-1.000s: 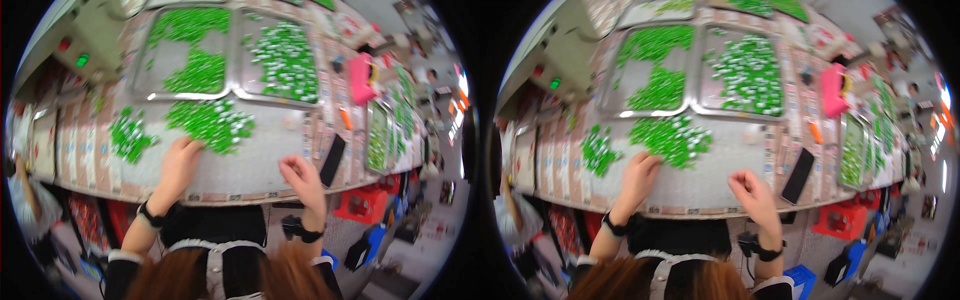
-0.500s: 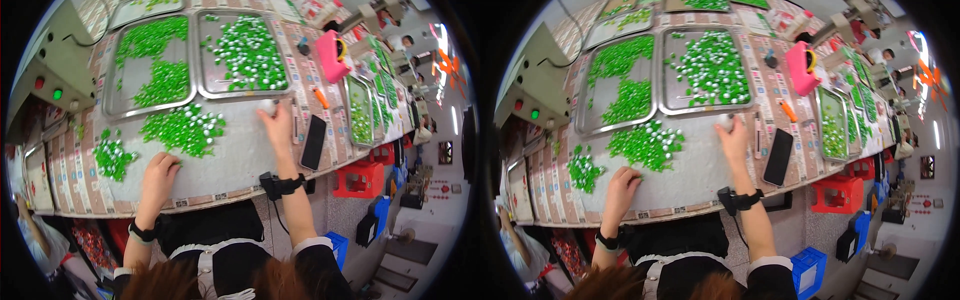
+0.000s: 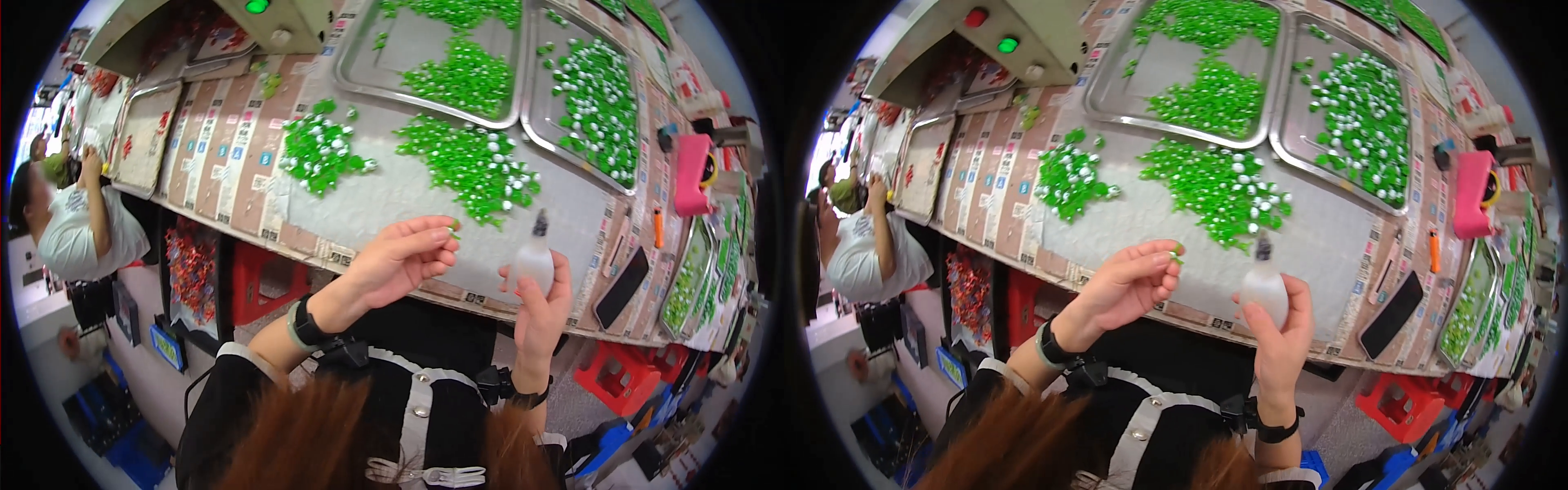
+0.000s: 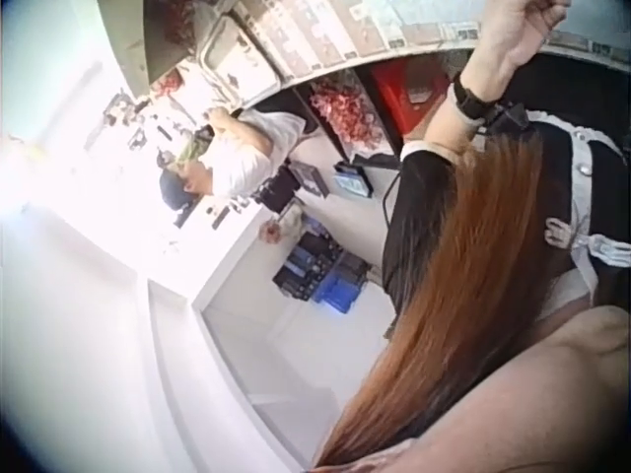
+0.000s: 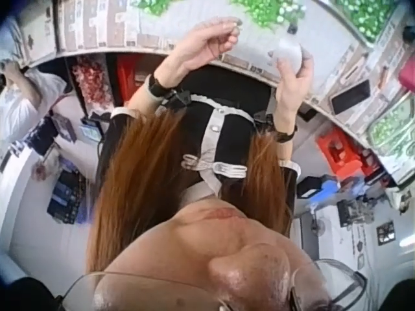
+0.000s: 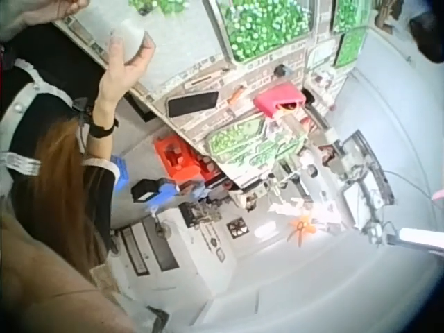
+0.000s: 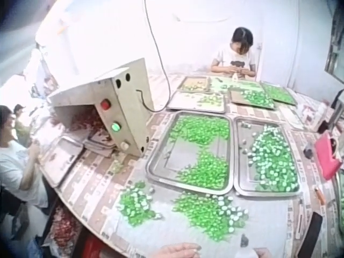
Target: Gluing small green and white plastic components together at a factory workbench.
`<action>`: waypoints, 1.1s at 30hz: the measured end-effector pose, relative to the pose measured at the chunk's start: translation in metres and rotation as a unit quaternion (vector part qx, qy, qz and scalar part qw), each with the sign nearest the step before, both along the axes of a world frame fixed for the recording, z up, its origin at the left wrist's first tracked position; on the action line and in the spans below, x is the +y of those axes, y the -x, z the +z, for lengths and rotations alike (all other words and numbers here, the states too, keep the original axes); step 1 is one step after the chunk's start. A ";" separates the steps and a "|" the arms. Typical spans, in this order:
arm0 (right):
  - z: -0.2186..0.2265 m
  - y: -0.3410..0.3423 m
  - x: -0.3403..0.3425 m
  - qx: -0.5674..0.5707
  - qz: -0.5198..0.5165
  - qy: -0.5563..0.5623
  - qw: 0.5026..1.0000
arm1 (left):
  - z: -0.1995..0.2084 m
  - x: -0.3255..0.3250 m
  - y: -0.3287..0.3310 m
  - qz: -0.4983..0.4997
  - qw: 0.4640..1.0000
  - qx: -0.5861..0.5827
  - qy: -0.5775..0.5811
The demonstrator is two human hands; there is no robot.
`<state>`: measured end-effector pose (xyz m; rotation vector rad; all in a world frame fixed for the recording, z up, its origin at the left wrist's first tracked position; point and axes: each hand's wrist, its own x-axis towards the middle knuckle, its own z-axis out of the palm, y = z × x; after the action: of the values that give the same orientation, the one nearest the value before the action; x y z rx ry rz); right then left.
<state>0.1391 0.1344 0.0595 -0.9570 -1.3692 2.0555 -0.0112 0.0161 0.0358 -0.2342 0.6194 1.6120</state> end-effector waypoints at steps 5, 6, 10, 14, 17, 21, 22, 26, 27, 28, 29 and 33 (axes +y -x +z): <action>0.010 0.005 -0.011 0.008 0.002 0.025 1.000 | -0.001 -0.005 -0.005 0.011 0.998 -0.055 -0.007; 0.012 0.005 -0.013 -0.002 0.005 0.026 1.000 | -0.001 -0.006 -0.005 0.013 0.998 -0.059 -0.002; 0.007 0.001 -0.022 -0.003 -0.055 -0.081 0.995 | -0.005 -0.008 -0.005 0.012 0.997 -0.073 -0.013; 0.006 0.001 -0.024 0.032 -0.080 -0.187 0.979 | -0.009 -0.009 -0.006 0.003 0.995 -0.096 -0.013; 0.005 -0.002 -0.023 0.048 -0.087 -0.231 0.968 | -0.009 -0.009 -0.006 0.000 0.995 -0.101 -0.024; 0.007 -0.003 -0.025 0.013 -0.091 -0.278 0.956 | -0.009 -0.012 -0.006 0.000 0.994 -0.107 -0.021; 0.007 -0.005 -0.023 0.010 -0.097 -0.278 0.956 | -0.009 -0.007 -0.007 -0.008 0.993 -0.113 -0.021; 0.006 -0.005 -0.024 -0.011 -0.095 -0.279 0.955 | -0.008 -0.009 -0.007 -0.005 0.992 -0.122 -0.029; 0.006 -0.005 -0.024 -0.012 -0.099 -0.273 0.957 | -0.008 -0.009 -0.007 -0.006 0.992 -0.122 -0.030; 0.006 -0.004 -0.024 -0.012 -0.099 -0.272 0.957 | -0.008 -0.009 -0.007 -0.007 0.992 -0.122 -0.032; 0.006 -0.004 -0.024 -0.010 -0.098 -0.272 0.957 | -0.009 -0.010 -0.007 -0.007 0.992 -0.122 -0.032; 0.007 -0.005 -0.025 -0.021 -0.080 -0.295 0.952 | -0.010 -0.010 -0.007 -0.008 0.993 -0.114 -0.030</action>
<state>0.1436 0.1093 0.0667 -0.8087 -1.7222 1.3789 -0.0046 0.0062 0.0256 -0.3624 0.3970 1.5593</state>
